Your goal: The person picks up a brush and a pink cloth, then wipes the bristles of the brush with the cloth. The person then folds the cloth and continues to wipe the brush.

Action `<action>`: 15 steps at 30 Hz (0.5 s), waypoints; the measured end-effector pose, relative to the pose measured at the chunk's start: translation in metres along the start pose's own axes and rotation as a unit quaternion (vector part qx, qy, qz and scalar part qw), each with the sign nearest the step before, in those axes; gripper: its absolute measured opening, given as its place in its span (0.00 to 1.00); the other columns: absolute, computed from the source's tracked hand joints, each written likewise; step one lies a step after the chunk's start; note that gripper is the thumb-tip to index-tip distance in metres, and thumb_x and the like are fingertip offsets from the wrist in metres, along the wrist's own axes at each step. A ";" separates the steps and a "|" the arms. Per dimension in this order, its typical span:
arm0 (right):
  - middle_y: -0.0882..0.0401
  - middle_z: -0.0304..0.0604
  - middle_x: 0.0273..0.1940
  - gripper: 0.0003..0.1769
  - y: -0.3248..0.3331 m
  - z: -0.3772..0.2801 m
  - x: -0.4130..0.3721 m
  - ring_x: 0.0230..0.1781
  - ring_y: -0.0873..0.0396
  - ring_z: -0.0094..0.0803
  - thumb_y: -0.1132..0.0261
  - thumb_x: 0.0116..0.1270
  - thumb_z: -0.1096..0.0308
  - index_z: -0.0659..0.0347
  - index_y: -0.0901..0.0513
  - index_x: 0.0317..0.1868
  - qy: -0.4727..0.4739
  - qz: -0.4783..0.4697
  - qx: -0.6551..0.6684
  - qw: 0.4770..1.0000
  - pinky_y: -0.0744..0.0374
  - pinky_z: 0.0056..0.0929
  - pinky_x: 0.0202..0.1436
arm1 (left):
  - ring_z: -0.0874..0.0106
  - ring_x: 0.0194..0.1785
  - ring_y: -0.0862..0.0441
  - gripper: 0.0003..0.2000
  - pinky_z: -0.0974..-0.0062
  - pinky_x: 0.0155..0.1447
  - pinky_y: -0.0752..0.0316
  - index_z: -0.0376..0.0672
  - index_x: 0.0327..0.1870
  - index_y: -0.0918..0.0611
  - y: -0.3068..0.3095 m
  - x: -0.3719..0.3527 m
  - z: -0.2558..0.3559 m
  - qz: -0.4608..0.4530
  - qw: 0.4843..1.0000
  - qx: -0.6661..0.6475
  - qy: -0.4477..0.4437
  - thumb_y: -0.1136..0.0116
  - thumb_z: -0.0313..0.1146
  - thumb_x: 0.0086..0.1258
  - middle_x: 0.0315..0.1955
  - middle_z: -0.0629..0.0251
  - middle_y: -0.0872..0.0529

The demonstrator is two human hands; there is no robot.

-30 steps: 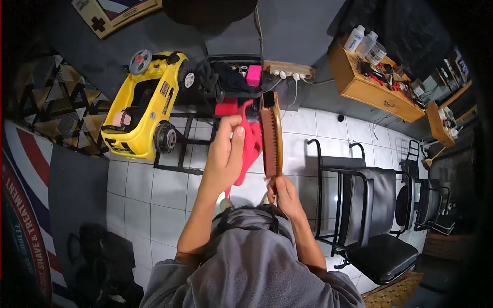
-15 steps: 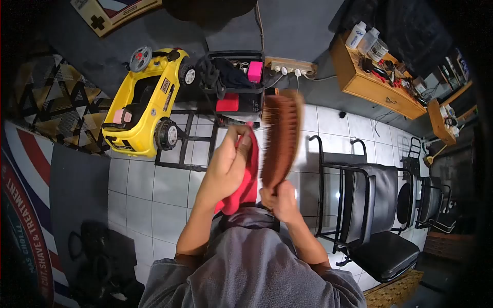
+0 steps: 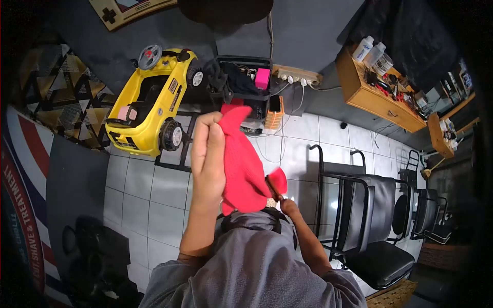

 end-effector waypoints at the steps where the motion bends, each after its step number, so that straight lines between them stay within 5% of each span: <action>1: 0.22 0.69 0.33 0.40 0.012 -0.003 -0.004 0.43 0.23 0.62 0.64 0.71 0.39 0.70 0.18 0.36 -0.030 0.010 0.029 0.999 0.26 0.51 0.48 | 0.89 0.34 0.38 0.10 0.90 0.40 0.40 0.41 0.47 0.28 -0.002 -0.004 -0.007 -0.016 0.999 -0.037 0.023 0.60 0.36 0.78 0.32 0.78 0.30; 2: 0.22 0.68 0.33 0.40 0.032 -0.010 -0.008 0.43 0.23 0.61 0.63 0.71 0.39 0.69 0.18 0.34 -0.058 0.022 0.057 0.996 0.26 0.51 0.47 | 0.89 0.34 0.37 0.10 0.90 0.39 0.40 0.41 0.46 0.28 -0.003 -0.006 -0.013 -0.014 0.999 -0.016 0.025 0.60 0.36 0.78 0.31 0.78 0.30; 3: 0.22 0.65 0.26 0.39 0.065 -0.032 -0.024 0.34 0.20 0.59 0.61 0.71 0.38 0.68 0.19 0.30 -0.028 0.111 0.105 0.988 0.24 0.49 0.41 | 0.89 0.33 0.37 0.10 0.90 0.38 0.39 0.41 0.46 0.29 -0.005 -0.007 -0.015 -0.032 0.998 -0.013 0.045 0.60 0.36 0.78 0.30 0.78 0.30; 4: 0.25 0.53 0.17 0.38 0.107 -0.065 -0.044 0.17 0.24 0.46 0.60 0.70 0.37 0.62 0.23 0.22 -0.065 0.103 0.275 0.954 0.26 0.42 0.26 | 0.89 0.32 0.37 0.10 0.89 0.36 0.39 0.41 0.46 0.29 -0.006 -0.009 -0.017 -0.048 0.997 -0.008 0.067 0.60 0.37 0.78 0.29 0.78 0.30; 5: 0.36 0.35 0.13 0.35 0.131 -0.089 -0.057 0.09 0.38 0.27 0.60 0.69 0.33 0.53 0.32 0.17 -0.055 0.045 0.463 0.883 0.39 0.28 0.14 | 0.89 0.31 0.36 0.10 0.89 0.36 0.39 0.41 0.47 0.29 -0.006 -0.010 -0.020 -0.054 0.996 -0.014 0.075 0.60 0.37 0.78 0.29 0.78 0.30; 6: 0.47 0.25 0.13 0.32 0.169 -0.132 -0.080 0.09 0.49 0.16 0.61 0.67 0.31 0.48 0.39 0.19 -0.036 -0.016 0.627 0.778 0.51 0.19 0.12 | 0.89 0.30 0.36 0.10 0.89 0.35 0.38 0.41 0.47 0.29 -0.009 -0.011 -0.025 -0.063 0.994 -0.020 0.085 0.60 0.37 0.78 0.28 0.77 0.30; 10: 0.47 0.29 0.15 0.33 0.240 -0.215 -0.140 0.12 0.50 0.19 0.62 0.69 0.33 0.55 0.38 0.24 0.184 -0.063 0.719 0.667 0.48 0.21 0.14 | 0.89 0.28 0.37 0.09 0.88 0.33 0.38 0.41 0.47 0.30 -0.024 -0.017 -0.041 -0.145 0.982 0.014 0.118 0.60 0.36 0.78 0.27 0.76 0.30; 11: 0.46 0.30 0.16 0.33 0.237 -0.219 -0.142 0.13 0.49 0.21 0.62 0.68 0.32 0.55 0.39 0.24 0.226 -0.044 0.616 0.753 0.46 0.22 0.15 | 0.88 0.29 0.37 0.09 0.88 0.34 0.38 0.41 0.47 0.30 -0.031 -0.016 -0.040 -0.170 0.980 0.034 0.095 0.61 0.36 0.78 0.28 0.75 0.30; 13: 0.40 0.34 0.17 0.34 0.233 -0.248 -0.149 0.15 0.43 0.24 0.62 0.68 0.32 0.56 0.38 0.24 0.216 -0.142 0.615 0.745 0.41 0.24 0.18 | 0.85 0.33 0.36 0.09 0.87 0.37 0.37 0.40 0.45 0.29 -0.042 -0.011 -0.031 -0.171 0.982 0.079 0.005 0.60 0.35 0.78 0.30 0.73 0.30; 14: 0.35 0.36 0.19 0.35 0.205 -0.242 -0.138 0.19 0.37 0.24 0.61 0.70 0.34 0.60 0.33 0.25 0.135 -0.206 0.700 0.670 0.36 0.23 0.22 | 0.84 0.34 0.36 0.09 0.86 0.38 0.37 0.40 0.44 0.29 -0.043 -0.009 -0.024 -0.156 0.983 0.094 -0.035 0.60 0.35 0.77 0.31 0.73 0.30; 15: 0.29 0.41 0.22 0.36 0.205 -0.245 -0.132 0.22 0.30 0.29 0.60 0.70 0.34 0.63 0.29 0.28 0.194 -0.144 0.559 0.793 0.31 0.26 0.26 | 0.84 0.35 0.35 0.09 0.85 0.40 0.37 0.40 0.44 0.29 -0.042 -0.009 -0.020 -0.155 0.985 0.074 0.004 0.60 0.35 0.77 0.31 0.72 0.30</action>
Point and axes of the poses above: each hand's wrist, its own x-axis towards the middle knuckle, its own y-axis out of the back of the hand, z = x × y, the point moved 4 cm from there along x, towards the middle knuckle
